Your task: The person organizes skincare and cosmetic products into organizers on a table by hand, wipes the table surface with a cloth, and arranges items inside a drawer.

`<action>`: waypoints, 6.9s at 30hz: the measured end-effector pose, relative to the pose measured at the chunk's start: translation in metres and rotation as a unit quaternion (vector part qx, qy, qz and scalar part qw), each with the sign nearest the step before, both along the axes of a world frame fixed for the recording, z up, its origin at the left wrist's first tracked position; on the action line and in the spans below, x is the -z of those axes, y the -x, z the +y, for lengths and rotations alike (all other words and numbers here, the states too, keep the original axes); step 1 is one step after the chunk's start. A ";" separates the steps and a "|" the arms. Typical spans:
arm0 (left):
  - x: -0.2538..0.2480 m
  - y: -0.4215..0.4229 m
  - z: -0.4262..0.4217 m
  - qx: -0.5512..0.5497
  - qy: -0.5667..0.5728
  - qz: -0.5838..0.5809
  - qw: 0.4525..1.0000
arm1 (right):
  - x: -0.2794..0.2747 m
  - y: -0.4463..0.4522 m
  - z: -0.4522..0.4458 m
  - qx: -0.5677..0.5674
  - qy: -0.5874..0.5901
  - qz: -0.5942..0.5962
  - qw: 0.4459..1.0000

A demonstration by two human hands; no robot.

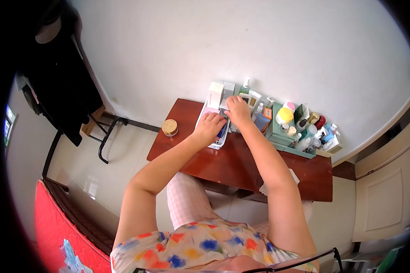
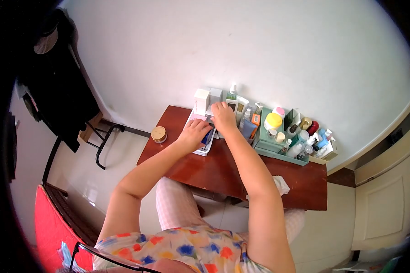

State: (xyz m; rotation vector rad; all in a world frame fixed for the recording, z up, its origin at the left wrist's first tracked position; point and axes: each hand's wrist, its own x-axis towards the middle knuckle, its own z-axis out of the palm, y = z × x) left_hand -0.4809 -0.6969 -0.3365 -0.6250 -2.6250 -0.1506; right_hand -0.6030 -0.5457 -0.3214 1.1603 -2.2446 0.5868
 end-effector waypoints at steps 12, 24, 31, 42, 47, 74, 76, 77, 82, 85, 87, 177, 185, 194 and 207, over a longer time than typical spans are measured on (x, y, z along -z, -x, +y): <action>0.005 0.015 -0.002 -0.009 -0.005 -0.028 1.000 | 0.038 0.019 -0.002 -0.024 0.036 -0.094 0.995; 0.017 -0.001 0.003 -0.068 0.013 0.026 0.997 | 0.015 -0.034 0.007 -0.071 0.104 -0.055 0.991; 0.019 -0.064 -0.074 -0.156 -0.154 0.024 0.975 | 0.019 -0.119 0.007 -0.168 0.079 -0.068 0.980; 0.062 -0.055 -0.142 -0.315 -0.177 -0.116 0.925 | 0.046 -0.169 -0.047 -0.179 0.062 -0.076 0.979; 0.089 -0.063 -0.145 -0.260 -0.273 -0.080 0.923 | 0.048 -0.179 -0.037 -0.157 0.062 -0.091 0.981; 0.086 -0.111 0.005 -0.158 -0.434 -0.054 0.885 | 0.052 -0.148 -0.003 0.043 0.082 -0.003 0.996; 0.091 -0.109 0.008 -0.168 -0.424 -0.077 0.887 | 0.051 -0.140 -0.005 0.040 0.076 -0.021 0.996; 0.097 -0.106 0.005 -0.165 -0.424 -0.079 0.887 | 0.051 -0.136 -0.007 0.051 0.064 -0.020 0.996; 0.096 -0.106 0.008 -0.195 -0.353 -0.079 0.912 | 0.065 -0.126 -0.005 0.064 -0.006 -0.058 0.996; 0.095 -0.105 0.007 -0.175 -0.395 -0.046 0.901 | 0.064 -0.141 0.011 0.053 -0.001 -0.071 0.996; 0.096 -0.107 0.009 -0.163 -0.401 0.004 0.901 | 0.061 -0.157 0.037 0.041 0.014 -0.046 0.998; 0.088 -0.088 0.191 0.006 -0.384 -0.040 0.922 | 0.099 -0.249 0.248 -0.060 0.351 -0.470 0.808; 0.086 -0.088 0.191 0.007 -0.378 -0.036 0.925 | 0.110 -0.174 0.411 0.354 0.235 -0.134 0.895; 0.082 -0.096 0.185 0.005 -0.387 -0.034 0.921 | 0.130 -0.144 0.407 0.436 -0.012 -0.140 0.889; 0.055 -0.161 0.047 -0.179 -0.362 0.035 0.914 | 0.113 -0.172 0.181 0.103 -0.038 -0.158 0.981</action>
